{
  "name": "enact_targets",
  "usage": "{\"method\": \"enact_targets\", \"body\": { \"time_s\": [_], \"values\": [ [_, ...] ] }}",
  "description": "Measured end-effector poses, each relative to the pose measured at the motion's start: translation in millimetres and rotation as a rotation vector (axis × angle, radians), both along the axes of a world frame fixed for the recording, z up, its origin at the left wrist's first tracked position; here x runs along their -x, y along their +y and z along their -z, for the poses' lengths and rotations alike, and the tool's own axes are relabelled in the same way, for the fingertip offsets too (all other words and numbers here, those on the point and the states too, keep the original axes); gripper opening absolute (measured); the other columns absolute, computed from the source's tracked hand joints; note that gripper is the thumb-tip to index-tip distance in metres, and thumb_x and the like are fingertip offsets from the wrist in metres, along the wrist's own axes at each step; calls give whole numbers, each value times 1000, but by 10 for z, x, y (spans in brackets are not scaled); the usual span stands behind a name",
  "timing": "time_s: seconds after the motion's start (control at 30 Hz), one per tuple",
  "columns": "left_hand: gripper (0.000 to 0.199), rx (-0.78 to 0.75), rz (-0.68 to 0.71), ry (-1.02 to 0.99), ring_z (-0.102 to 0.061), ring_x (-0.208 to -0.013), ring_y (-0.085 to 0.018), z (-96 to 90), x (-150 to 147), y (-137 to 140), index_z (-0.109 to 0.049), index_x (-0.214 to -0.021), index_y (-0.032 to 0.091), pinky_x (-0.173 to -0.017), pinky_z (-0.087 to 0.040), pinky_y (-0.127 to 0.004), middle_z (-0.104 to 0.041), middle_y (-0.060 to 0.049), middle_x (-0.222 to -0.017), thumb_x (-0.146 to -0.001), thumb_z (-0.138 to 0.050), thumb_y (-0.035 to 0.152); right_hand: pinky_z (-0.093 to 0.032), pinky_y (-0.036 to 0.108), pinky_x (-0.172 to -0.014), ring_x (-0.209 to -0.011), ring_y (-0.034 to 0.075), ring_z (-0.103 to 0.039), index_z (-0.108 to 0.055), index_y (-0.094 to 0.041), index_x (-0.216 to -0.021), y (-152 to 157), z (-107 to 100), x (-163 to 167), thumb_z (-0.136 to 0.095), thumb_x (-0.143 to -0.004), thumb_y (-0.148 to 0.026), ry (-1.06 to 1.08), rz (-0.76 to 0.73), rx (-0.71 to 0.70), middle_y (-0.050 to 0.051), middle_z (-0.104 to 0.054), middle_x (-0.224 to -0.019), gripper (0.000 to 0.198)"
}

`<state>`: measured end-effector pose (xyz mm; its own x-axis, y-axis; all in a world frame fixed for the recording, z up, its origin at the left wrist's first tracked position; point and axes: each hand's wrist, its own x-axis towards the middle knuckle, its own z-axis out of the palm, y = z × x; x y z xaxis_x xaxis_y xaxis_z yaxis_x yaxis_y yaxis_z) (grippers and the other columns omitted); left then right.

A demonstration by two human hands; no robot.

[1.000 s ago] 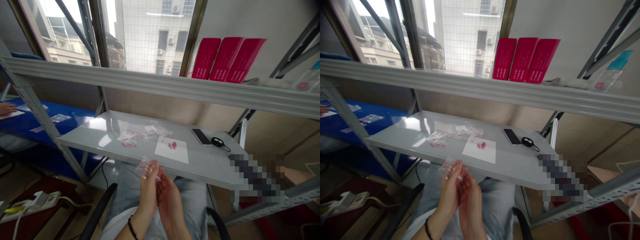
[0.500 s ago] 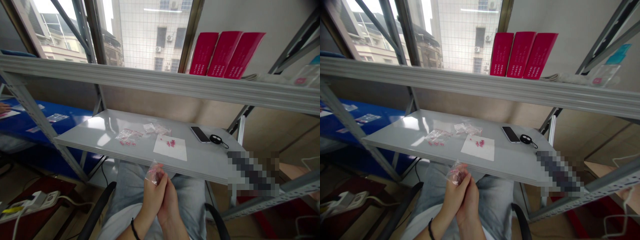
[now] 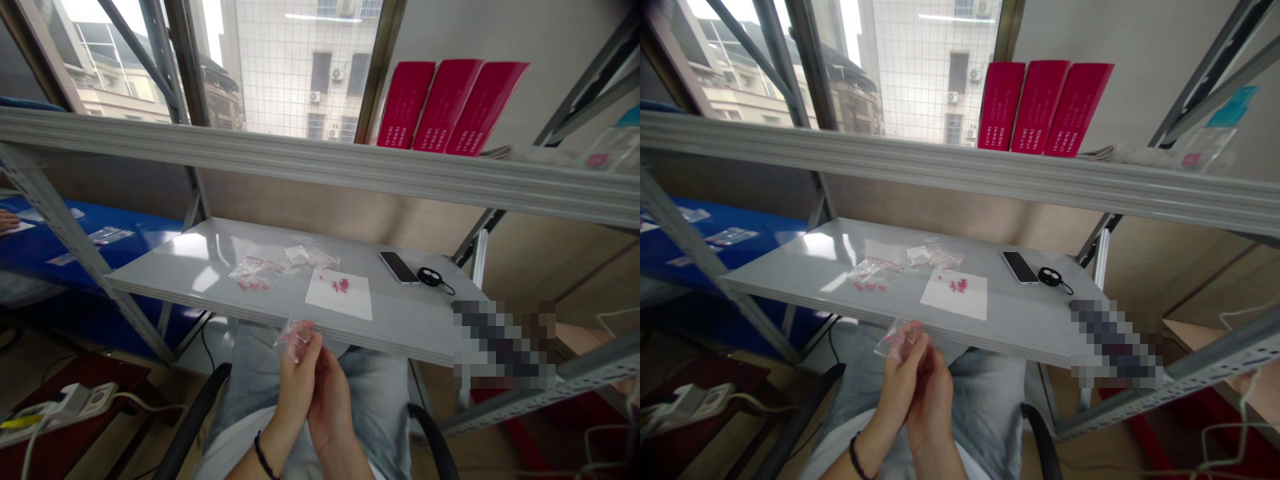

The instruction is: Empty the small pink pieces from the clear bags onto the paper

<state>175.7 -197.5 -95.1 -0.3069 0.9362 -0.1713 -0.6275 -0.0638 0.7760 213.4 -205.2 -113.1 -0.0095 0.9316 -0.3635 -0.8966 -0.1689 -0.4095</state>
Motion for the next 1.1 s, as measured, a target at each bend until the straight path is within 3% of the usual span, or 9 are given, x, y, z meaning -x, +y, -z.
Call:
{"method": "enact_targets", "body": {
  "time_s": [0.1, 0.23, 0.4, 0.5, 0.57, 0.77, 1.1],
  "values": [
    [36, -13, 32, -43, -67, -76, -16, -31, 42, 14, -68, -106, 19, -70, -56, -26, -69, -2, -87, -76, -83, 32, -56, 28, -85, -88, 19, -72, -77, -18, -89, -34, -40, 23, -73, -78, -26, -29, 27, -7, 5, -80, -93, 14],
    [24, -24, 53, -217, -65, -68, -14, -115, 114, 41, -66, -96, 17, -63, -55, -23, -65, 0, -77, -80, -78, 29, -56, 31, -83, -87, 20, -71, -74, -20, -84, -95, -55, -15, -76, -77, -27, -187, 74, -113, 4, -76, -91, 10],
    [18, 127, 103, -411, -68, -67, -15, -187, 178, 48, -67, -100, 14, -60, -56, -24, -68, -5, -79, -83, -71, 19, -51, 27, -77, -80, 17, -64, -72, -22, -83, -169, -26, -246, -70, -84, -28, -777, 105, -356, 0, -68, -81, 6],
    [15, 168, 138, -485, -68, -67, -16, -192, 176, 43, -67, -100, 13, -61, -58, -25, -68, -5, -77, -85, -68, 16, -50, 29, -83, -90, 20, -64, -74, -23, -94, -218, -12, -362, -62, -92, -27, -1139, 61, -539, 3, -69, -92, 13],
    [14, 168, 160, -517, -69, -67, -16, -188, 162, 40, -67, -100, 14, -61, -58, -25, -68, -5, -76, -86, -68, 17, -51, 29, -84, -93, 20, -64, -74, -24, -104, -241, -8, -387, -56, -96, -26, -1272, 35, -602, 5, -68, -98, 20],
    [7, 190, 200, -581, -71, -69, -17, -175, 101, 11, -67, -92, 15, -64, -59, -27, -70, -5, -75, -87, -69, 20, -52, 27, -80, -90, 20, -65, -74, -24, -108, -211, -8, -381, -52, -98, -26, -1382, 3, -603, 6, -67, -96, 24],
    [17, 136, 189, -440, -72, -79, -19, -133, -30, -87, -69, -91, 14, -73, -58, -26, -71, -5, -79, -81, -78, 25, -53, 30, -89, -100, 22, -69, -75, -25, -112, -125, 31, -382, -56, -95, -25, -1331, -4, -577, 7, -74, -108, 26]
  ]
}}
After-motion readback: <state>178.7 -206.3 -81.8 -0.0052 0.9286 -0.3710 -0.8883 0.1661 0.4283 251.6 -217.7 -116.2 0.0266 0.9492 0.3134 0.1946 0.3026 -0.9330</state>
